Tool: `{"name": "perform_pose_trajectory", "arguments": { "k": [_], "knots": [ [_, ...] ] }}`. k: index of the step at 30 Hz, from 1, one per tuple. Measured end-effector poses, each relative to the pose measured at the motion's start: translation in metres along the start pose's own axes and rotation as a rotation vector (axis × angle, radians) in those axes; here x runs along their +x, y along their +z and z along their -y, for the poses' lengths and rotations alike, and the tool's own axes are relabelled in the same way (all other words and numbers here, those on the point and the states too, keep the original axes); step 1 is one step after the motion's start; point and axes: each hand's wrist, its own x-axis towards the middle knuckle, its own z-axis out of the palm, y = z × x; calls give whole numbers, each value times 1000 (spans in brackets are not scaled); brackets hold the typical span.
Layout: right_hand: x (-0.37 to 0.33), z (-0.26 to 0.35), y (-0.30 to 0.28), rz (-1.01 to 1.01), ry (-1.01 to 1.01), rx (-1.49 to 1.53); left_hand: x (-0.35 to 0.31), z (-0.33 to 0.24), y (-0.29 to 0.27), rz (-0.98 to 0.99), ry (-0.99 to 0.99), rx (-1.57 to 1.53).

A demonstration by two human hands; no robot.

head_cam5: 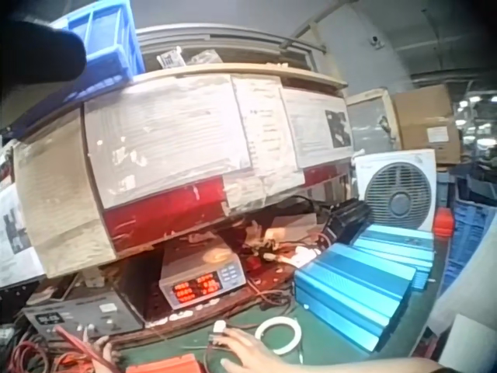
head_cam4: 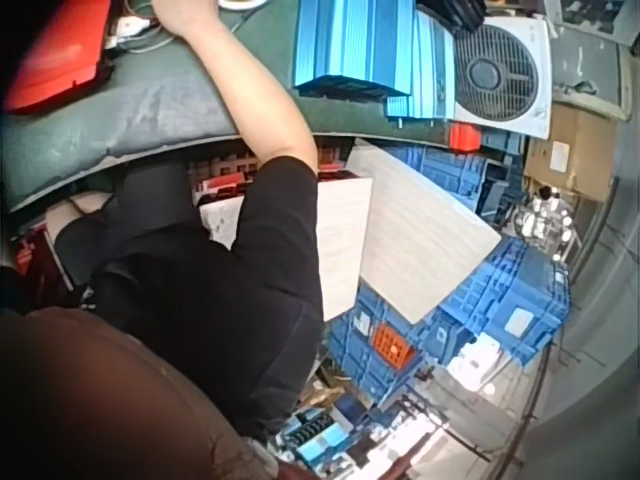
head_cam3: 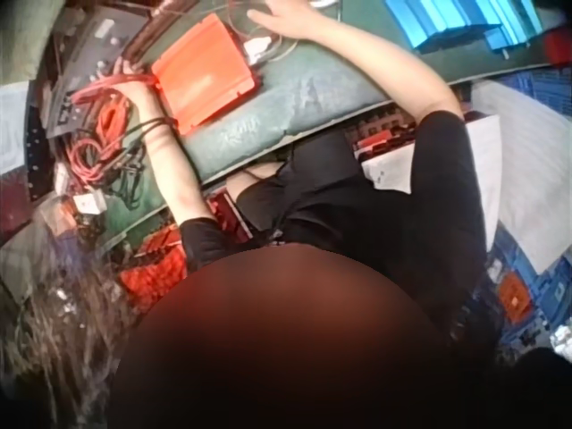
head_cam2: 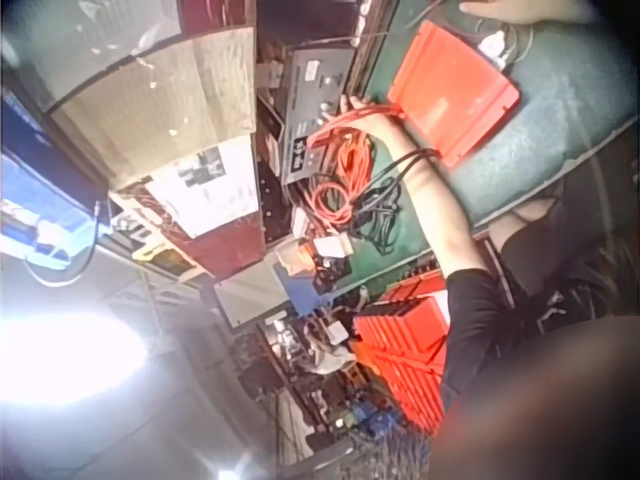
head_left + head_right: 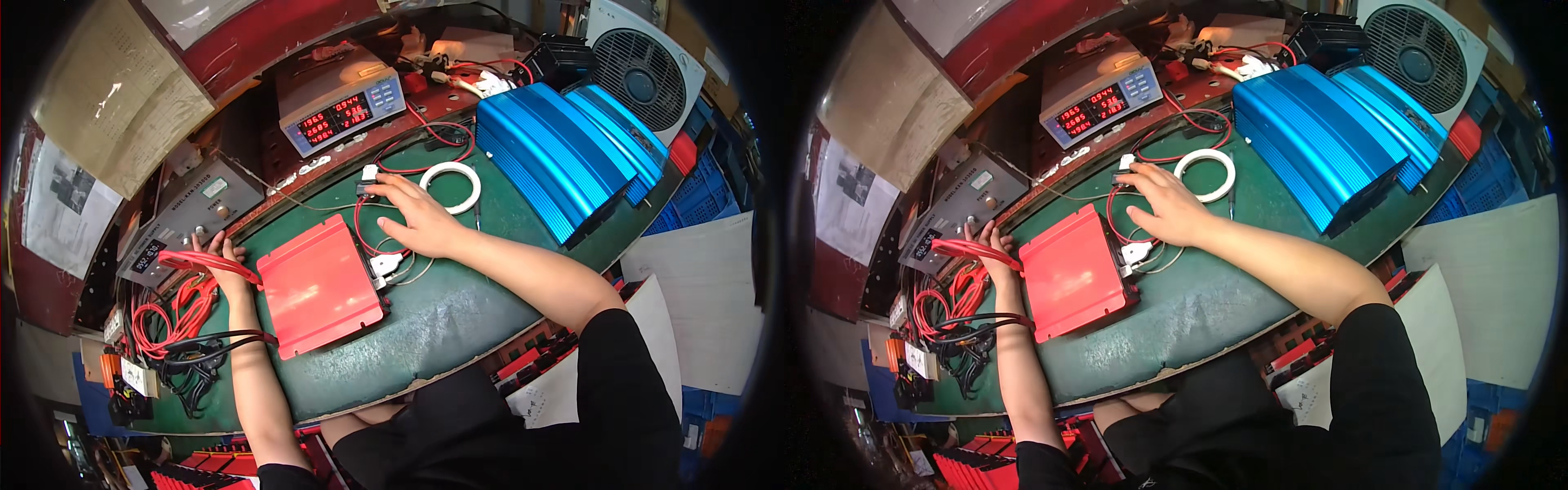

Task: Testing electrical power inverters by connecting them to measurement equipment and checking values.

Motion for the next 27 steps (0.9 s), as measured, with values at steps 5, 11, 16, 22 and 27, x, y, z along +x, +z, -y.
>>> {"name": "perform_pose_trajectory", "arguments": {
  "k": [5, 11, 16, 22, 27],
  "knots": [
    [1, 2, -1, 33, 11, -32, 3, -1, 0, -10, -8, -21],
    [-1, -1, -4, 8, 5, -27, 1, -3, 6, -11, -14, -41],
    [0, -1, 0, 9, 4, -25, 4, 7, 0, -3, 17, -1],
    [4, 0, 1, 20, -23, -45, 2, -2, 0, -37, 39, 53],
    [0, 2, -5, 69, 24, -39, 1, 13, 1, -1, 52, -96]
  ]
}}
